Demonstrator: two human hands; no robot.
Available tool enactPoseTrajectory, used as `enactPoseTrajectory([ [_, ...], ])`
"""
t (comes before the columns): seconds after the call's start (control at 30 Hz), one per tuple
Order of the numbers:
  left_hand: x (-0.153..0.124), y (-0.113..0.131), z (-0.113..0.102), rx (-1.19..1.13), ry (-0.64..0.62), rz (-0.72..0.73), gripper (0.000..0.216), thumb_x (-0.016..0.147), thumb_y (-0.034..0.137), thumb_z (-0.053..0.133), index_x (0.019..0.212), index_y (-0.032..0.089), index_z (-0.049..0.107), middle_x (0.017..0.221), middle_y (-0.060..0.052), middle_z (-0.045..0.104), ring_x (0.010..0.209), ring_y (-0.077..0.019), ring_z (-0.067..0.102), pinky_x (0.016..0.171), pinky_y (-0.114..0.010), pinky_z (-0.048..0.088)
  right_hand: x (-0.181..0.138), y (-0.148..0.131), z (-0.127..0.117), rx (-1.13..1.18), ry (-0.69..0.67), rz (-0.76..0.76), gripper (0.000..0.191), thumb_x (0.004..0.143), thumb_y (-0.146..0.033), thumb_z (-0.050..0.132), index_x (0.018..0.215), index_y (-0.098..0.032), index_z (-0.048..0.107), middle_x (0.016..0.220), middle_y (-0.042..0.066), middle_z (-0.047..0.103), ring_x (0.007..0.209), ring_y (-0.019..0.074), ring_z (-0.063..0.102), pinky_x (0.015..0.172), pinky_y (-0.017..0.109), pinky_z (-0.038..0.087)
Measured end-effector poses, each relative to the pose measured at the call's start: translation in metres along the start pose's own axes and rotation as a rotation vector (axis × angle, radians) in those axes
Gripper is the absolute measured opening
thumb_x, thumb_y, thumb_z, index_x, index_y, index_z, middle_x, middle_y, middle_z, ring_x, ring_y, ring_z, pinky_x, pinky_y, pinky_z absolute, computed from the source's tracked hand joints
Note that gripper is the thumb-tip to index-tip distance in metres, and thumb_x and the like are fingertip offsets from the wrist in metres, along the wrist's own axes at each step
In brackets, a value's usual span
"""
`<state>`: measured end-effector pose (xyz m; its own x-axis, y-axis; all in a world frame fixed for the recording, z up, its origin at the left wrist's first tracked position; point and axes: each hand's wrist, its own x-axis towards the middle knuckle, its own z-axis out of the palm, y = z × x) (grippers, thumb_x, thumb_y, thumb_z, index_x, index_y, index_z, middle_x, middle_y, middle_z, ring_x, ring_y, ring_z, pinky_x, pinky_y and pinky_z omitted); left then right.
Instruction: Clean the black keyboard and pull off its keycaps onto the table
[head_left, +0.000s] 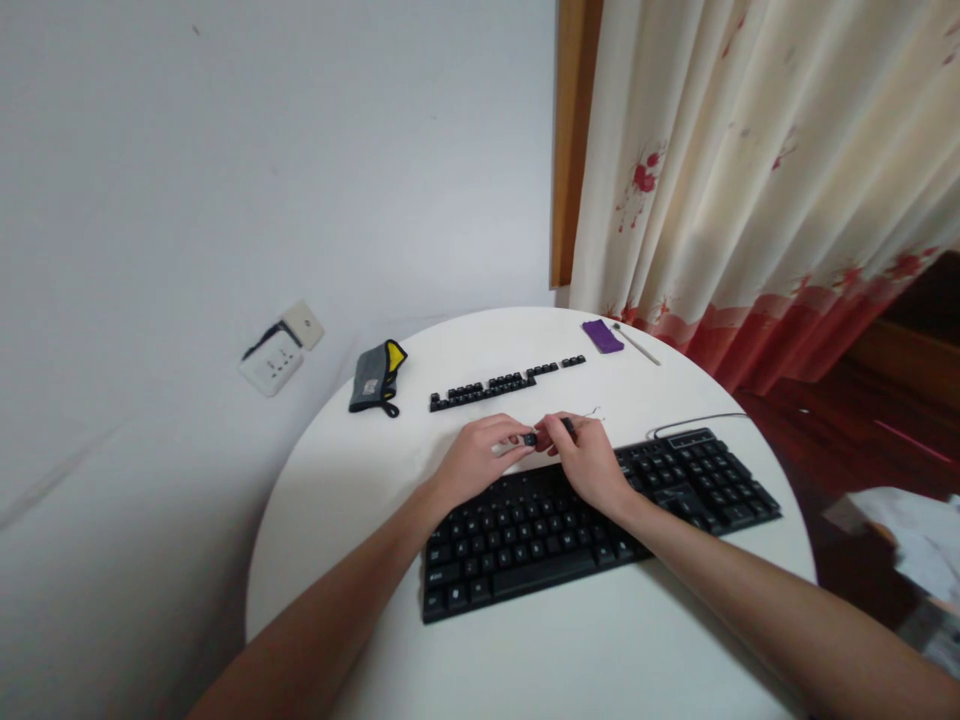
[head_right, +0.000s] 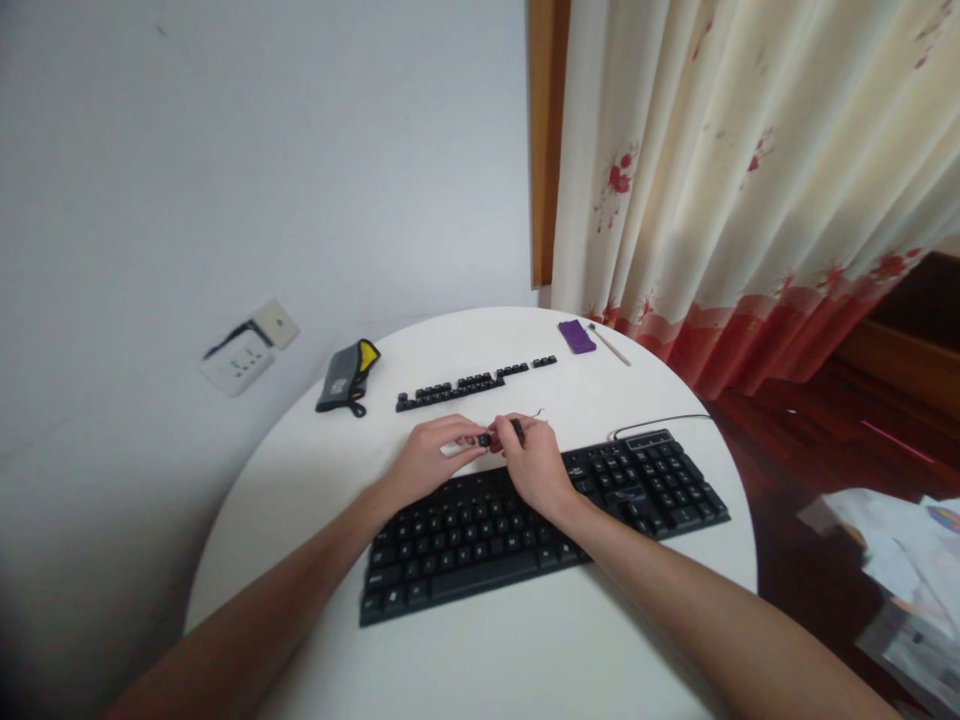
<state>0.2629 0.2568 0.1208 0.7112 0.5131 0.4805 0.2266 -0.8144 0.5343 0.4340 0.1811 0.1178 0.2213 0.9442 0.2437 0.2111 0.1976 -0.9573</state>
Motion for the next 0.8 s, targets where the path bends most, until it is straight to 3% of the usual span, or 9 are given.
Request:
enactPoseTrajectory([
  [0.57,-0.0029,0.0049,0.0023,0.02,0.044,0.019,0.014,0.086,0.026,0.068,0.098,0.02,0.072,0.098,-0.004,0.075,0.091,-0.0183,0.07,0.087,-0.032,0.055,-0.0006,0.0013,0.0004,-0.015,0.022,0.061,0.041,0.093,-0.045,0.047,0.08,-0.012,0.068,0.07,0.009,0.07,0.061,0.0183,0.066,0.059,0.029,0.051],
  [0.7,-0.0045,0.0055,0.0035,0.011,0.081,-0.045,0.017,0.085,0.024,0.068,0.1,0.02,0.071,0.098,-0.004,0.076,0.084,-0.0162,0.071,0.08,-0.029,0.058,0.0009,0.0049,-0.0014,-0.063,0.02,0.109,0.037,0.094,-0.041,0.045,0.079,-0.014,0.065,0.069,0.007,0.068,0.06,0.0183,0.065,0.059,0.029,0.049],
  [0.8,-0.0035,0.0031,0.0026,-0.012,0.133,-0.06,0.016,0.085,0.025,0.068,0.1,0.019,0.071,0.096,-0.004,0.075,0.078,-0.0142,0.07,0.072,-0.026,0.059,0.002,0.006,-0.0044,-0.192,0.029,0.063,0.035,0.094,-0.039,0.045,0.078,-0.015,0.065,0.076,0.007,0.067,0.07,0.0197,0.064,0.069,0.032,0.049],
])
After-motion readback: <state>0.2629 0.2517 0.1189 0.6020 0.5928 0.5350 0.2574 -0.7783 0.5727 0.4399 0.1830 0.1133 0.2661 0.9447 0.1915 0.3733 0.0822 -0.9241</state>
